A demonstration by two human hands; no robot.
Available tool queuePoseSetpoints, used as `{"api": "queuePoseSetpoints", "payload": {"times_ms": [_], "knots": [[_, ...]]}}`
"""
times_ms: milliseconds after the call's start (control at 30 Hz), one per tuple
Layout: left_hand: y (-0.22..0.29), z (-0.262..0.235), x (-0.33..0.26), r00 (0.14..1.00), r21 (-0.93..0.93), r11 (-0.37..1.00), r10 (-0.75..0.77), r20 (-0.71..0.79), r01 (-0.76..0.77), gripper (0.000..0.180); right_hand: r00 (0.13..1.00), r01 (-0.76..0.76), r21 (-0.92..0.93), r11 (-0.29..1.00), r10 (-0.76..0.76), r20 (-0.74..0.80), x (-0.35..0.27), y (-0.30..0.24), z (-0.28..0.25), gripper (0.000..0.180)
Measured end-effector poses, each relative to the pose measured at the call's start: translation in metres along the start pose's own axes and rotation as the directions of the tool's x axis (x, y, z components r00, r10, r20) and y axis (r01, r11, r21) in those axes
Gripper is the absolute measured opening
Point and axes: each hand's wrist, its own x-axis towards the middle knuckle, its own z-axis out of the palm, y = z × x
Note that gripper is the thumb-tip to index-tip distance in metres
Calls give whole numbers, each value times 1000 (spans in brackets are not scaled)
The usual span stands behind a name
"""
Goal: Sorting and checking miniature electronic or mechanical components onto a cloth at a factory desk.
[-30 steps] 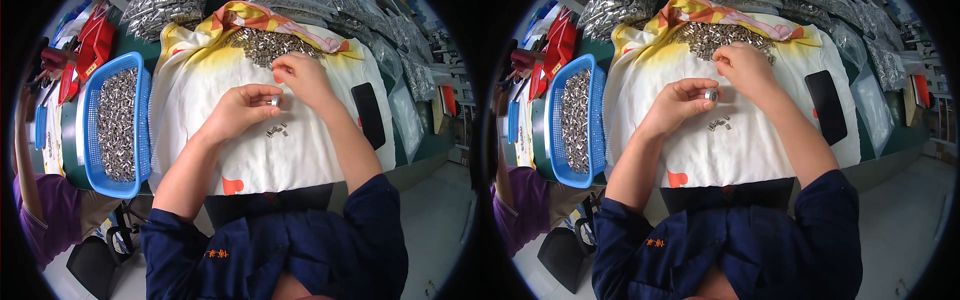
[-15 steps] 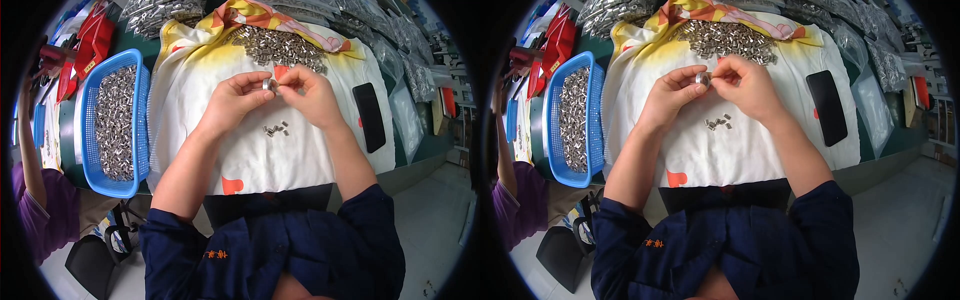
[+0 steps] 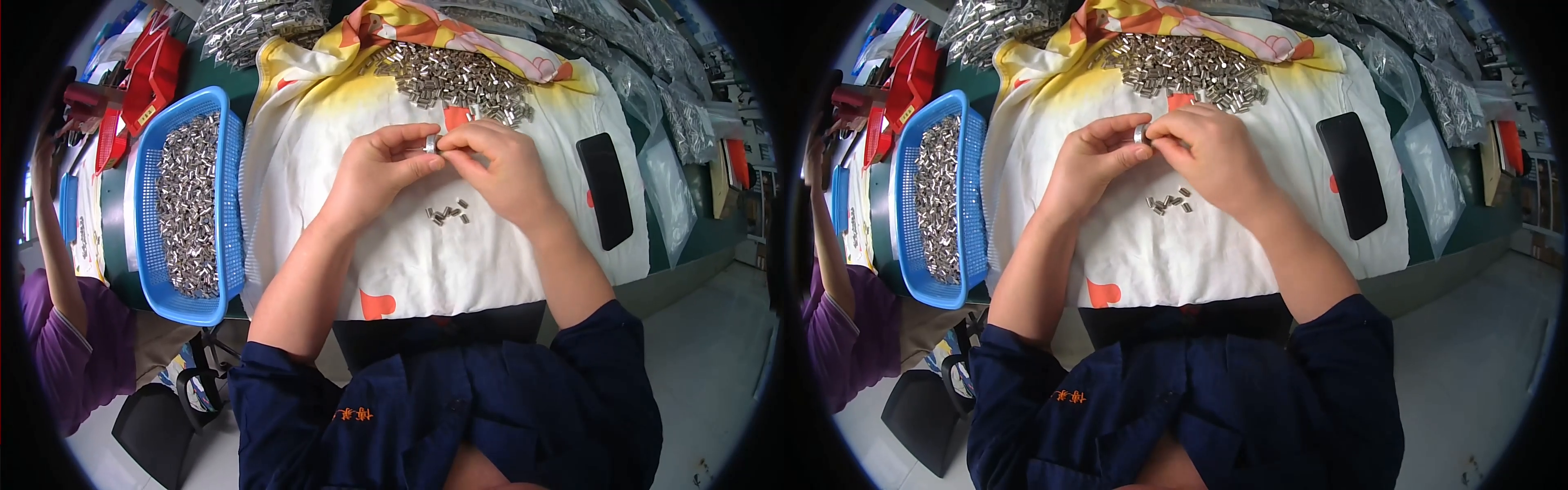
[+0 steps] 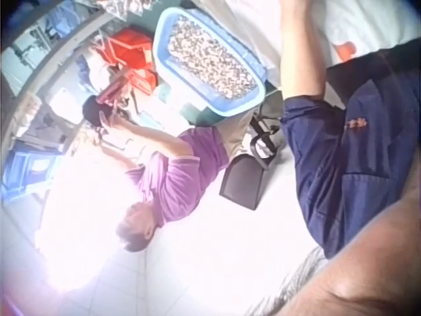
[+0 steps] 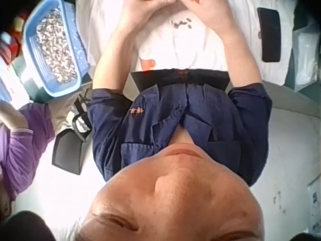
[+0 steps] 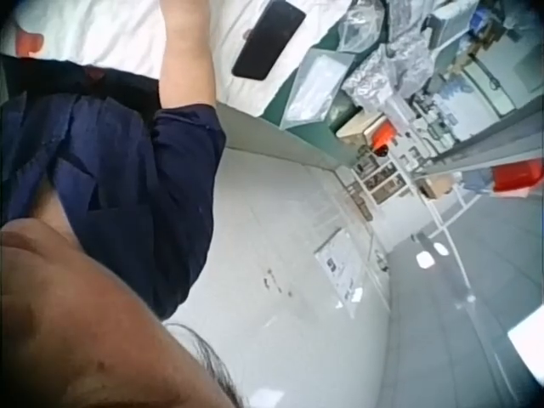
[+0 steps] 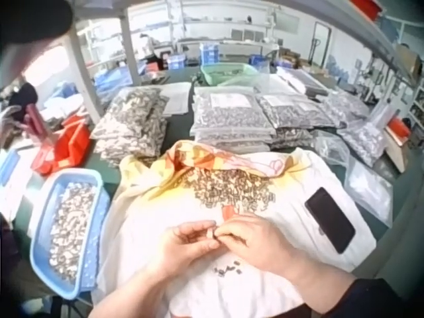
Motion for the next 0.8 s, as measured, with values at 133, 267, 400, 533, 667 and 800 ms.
{"api": "queuePoseSetpoints", "payload": {"times_ms": [133, 267, 400, 533, 667, 800], "knots": [[0, 3, -1, 997, -58, 998, -10, 77, 14, 37, 948, -307, 211, 928, 279, 152, -2, 1, -11, 12], [2, 1, -6, 993, -1, 999, -41, 112, 41, 36, 897, -429, 223, 875, 383, 222, 9, 15, -14, 8], [5, 6, -9, 979, 58, 997, -68, 193, 58, 35, 972, -215, -260, 941, 232, 37, 32, 30, -3, 10], [7, 7, -9, 972, 3, 996, -92, 218, 93, 34, 996, -77, -583, 809, 83, -17, 36, 37, 20, 13], [7, 6, -7, 980, 22, 998, -63, 190, 60, 34, 998, -24, -601, 799, 54, 32, 34, 33, 20, 8], [3, 2, -7, 985, -3, 1000, -26, 170, 27, 34, 986, -28, -562, 827, 114, 119, 25, 23, 15, 5]]}}
